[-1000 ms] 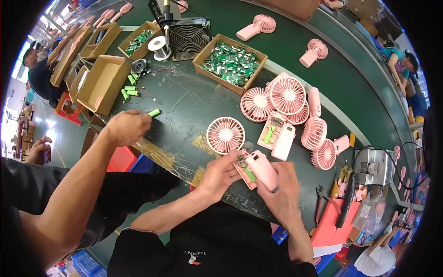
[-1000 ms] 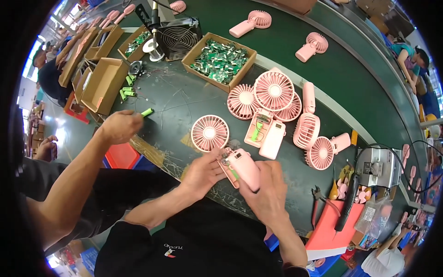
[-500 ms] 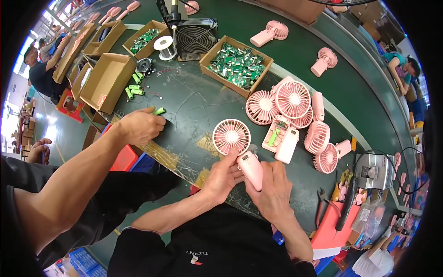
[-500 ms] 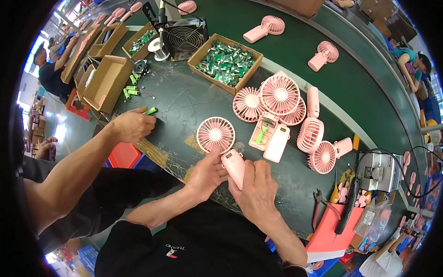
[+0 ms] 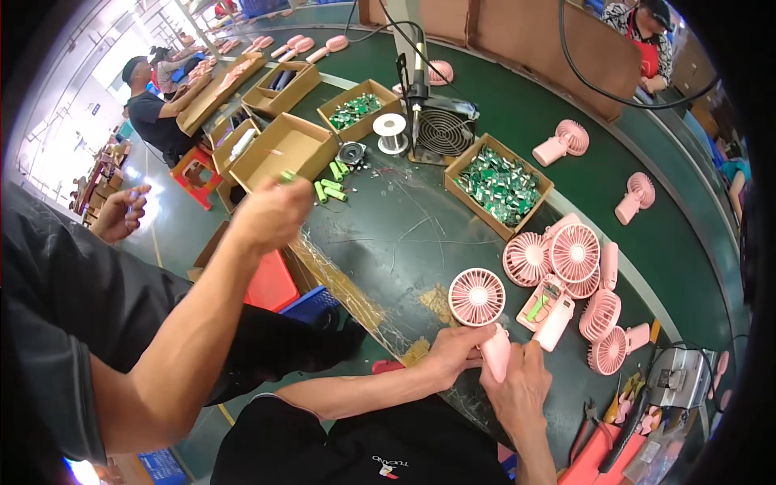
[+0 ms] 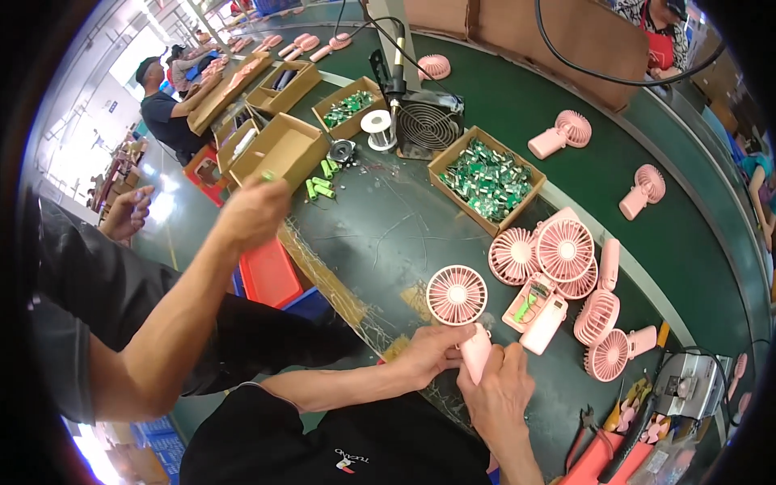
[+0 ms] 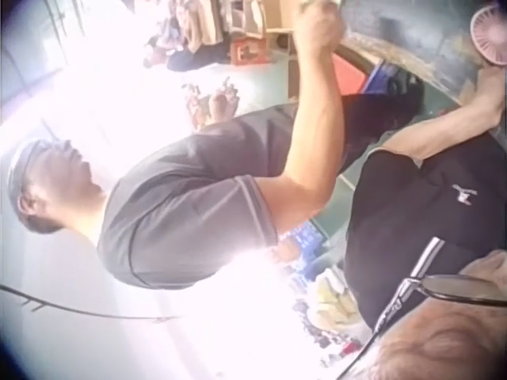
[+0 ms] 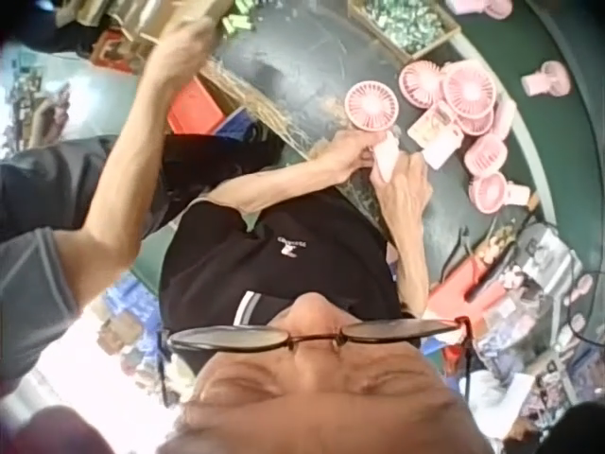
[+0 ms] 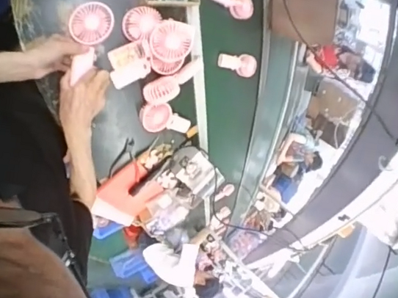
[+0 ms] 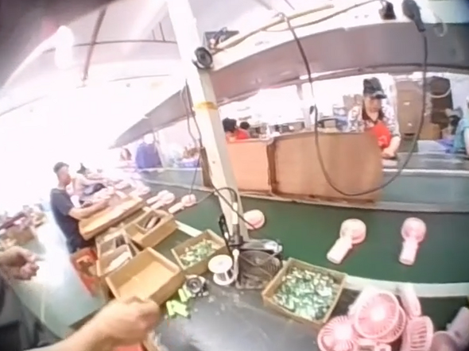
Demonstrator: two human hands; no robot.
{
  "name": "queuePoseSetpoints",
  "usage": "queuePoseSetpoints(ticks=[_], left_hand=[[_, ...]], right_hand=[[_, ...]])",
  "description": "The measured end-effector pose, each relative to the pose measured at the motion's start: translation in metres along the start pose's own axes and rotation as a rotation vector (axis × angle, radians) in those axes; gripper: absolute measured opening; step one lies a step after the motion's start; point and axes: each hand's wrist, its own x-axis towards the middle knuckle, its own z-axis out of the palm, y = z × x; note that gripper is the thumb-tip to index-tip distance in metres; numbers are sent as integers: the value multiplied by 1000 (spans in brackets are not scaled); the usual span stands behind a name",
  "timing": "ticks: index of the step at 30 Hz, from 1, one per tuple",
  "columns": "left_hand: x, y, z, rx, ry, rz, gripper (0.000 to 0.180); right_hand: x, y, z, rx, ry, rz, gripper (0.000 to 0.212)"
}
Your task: The person assembles portable fans by connecting circuit boards to the fan heads, fitting the casings and batteries together by hand, fastening the components, and placing the assembled fans onto the conveyor belt.
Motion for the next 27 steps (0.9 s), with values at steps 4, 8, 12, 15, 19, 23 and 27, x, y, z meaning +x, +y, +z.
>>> queuePoseSetpoints(ticks=[4,8,12,15,19,23,27], left_hand=[[4,0,2,-9,31,-5,33],[3,5,5,-14,26,14,32],[5,5,5,-17,33,3,35],[5,3,8,-37,44,29,36],[7,4,6,3,63,18,32],[6,1,7,13,86,45,33],[11,-1,6,47,50,29,35]], right_hand=[[1,-1,-3,-21,1,-23,33],[5,-3,-8,-12,19,-9,28],[3,2,-4,-54,-16,-29,31],[5,1,-2,-26,20,-44,31],[7,2,-4,-32,26,-101,29],[5,2,-2,-53,37,-103,28],[4,6,-6,-42,51,-105,28]])
